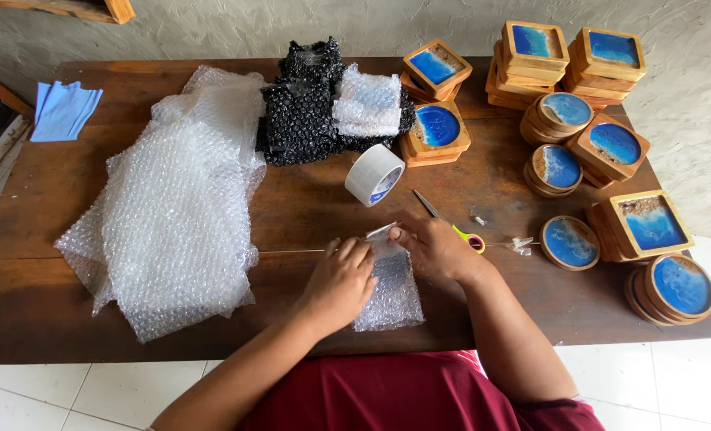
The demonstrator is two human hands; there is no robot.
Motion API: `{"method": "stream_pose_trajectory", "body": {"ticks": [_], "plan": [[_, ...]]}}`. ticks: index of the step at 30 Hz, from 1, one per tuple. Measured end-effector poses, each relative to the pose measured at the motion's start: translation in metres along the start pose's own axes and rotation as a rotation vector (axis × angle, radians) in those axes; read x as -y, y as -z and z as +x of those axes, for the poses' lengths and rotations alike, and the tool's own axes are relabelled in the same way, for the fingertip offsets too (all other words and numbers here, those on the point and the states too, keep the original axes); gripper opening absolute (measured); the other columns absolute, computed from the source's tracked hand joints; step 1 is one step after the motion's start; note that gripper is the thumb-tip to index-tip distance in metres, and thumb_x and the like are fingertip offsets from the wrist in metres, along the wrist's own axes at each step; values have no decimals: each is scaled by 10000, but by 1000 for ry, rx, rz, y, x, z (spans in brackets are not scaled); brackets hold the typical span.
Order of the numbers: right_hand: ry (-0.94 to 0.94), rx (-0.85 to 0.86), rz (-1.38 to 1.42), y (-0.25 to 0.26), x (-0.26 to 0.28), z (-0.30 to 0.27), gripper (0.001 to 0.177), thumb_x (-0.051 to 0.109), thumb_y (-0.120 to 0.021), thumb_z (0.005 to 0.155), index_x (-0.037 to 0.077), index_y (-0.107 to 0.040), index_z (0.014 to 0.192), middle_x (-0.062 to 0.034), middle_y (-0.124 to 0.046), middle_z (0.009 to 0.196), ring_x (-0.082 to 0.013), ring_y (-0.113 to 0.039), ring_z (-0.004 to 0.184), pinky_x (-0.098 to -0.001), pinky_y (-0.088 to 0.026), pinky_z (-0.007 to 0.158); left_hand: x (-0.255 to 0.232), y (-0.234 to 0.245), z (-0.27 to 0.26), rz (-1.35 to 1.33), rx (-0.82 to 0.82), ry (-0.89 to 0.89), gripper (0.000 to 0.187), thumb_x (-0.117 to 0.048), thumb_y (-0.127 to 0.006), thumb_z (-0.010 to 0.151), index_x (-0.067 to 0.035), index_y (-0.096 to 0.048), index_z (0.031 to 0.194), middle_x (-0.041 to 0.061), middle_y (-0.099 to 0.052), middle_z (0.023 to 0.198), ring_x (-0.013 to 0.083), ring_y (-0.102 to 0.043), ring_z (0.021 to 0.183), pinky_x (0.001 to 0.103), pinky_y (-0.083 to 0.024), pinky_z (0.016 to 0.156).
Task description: The person wraps small coasters with ocean-themed resin art in bubble wrap and secures them with adhesive tape using scissors.
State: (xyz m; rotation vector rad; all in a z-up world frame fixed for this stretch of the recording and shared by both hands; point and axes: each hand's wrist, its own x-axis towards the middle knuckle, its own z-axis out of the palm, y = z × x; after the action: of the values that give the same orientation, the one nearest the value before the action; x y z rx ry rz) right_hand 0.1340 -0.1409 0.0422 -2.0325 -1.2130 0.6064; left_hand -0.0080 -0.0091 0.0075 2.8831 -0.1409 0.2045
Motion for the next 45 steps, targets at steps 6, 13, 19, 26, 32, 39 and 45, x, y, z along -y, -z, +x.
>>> {"method": "stream_pose_trajectory", "body": {"ticks": [6, 13, 19, 26, 32, 39, 45], "plan": [[0, -97, -83, -7, -3, -3, 236, 261, -512, 877, 135, -572, 1067, -110, -685, 918, -376, -609, 918, -489, -472, 754, -4, -19, -9, 1, -76, 60, 449, -323, -515, 867, 52, -559, 1110, 225, -504, 1225, 339, -428, 1196, 493, -255, 1023], [568, -599, -789, -34, -15, -12, 45, 148, -564, 835, 139, -607, 826, 1, -625, 848, -184, -611, 823, -318, -428, 673, -1, -23, -13, 0, -196, 59, 424, -363, -525, 856, 7, -620, 1039, 199, -489, 1191, 349, -403, 1180, 522, -315, 980], [716, -635, -996, -50, -6, -23, 97, 73, -529, 829, 86, -619, 862, -78, -596, 839, -214, -590, 811, -353, -399, 714, 4, -34, -14, 63, -249, 8, 432, -391, -523, 847, -10, -616, 1030, 158, -534, 1051, 311, -471, 1080, 555, -292, 972], [706, -528, -1023, -63, -24, -21, 117, 57, -505, 794, 52, -605, 853, -84, -572, 831, -222, -568, 806, -375, -368, 716, 10, -49, -15, 54, -300, -9, 404, -381, -583, 787, -32, -611, 987, 123, -531, 979, 296, -492, 1033, 554, -307, 952], [684, -495, -977, -69, -36, -20, 158, 62, -434, 844, 43, -587, 876, -86, -559, 835, -225, -550, 787, -363, -355, 691, 3, -30, -14, 14, -264, 33, 547, -314, -565, 782, -2, -460, 1219, 135, -510, 985, 313, -503, 1018, 567, -316, 944], [592, -439, -992, -68, -19, -30, 166, 45, -463, 812, 45, -594, 914, -91, -579, 872, -236, -552, 799, -359, -364, 678, -8, -17, -9, 112, -150, 60, 503, -232, -484, 750, 43, -515, 1171, 170, -498, 1089, 324, -487, 1043, 604, -291, 947], [539, -412, -1016, -77, -14, -45, 185, 43, -475, 772, 48, -592, 915, -103, -566, 925, -263, -541, 872, -358, -364, 655, -10, -20, -8, 116, -134, 61, 542, -204, -480, 732, 61, -492, 1204, 197, -497, 1143, 345, -471, 1081, 613, -258, 965]]}}
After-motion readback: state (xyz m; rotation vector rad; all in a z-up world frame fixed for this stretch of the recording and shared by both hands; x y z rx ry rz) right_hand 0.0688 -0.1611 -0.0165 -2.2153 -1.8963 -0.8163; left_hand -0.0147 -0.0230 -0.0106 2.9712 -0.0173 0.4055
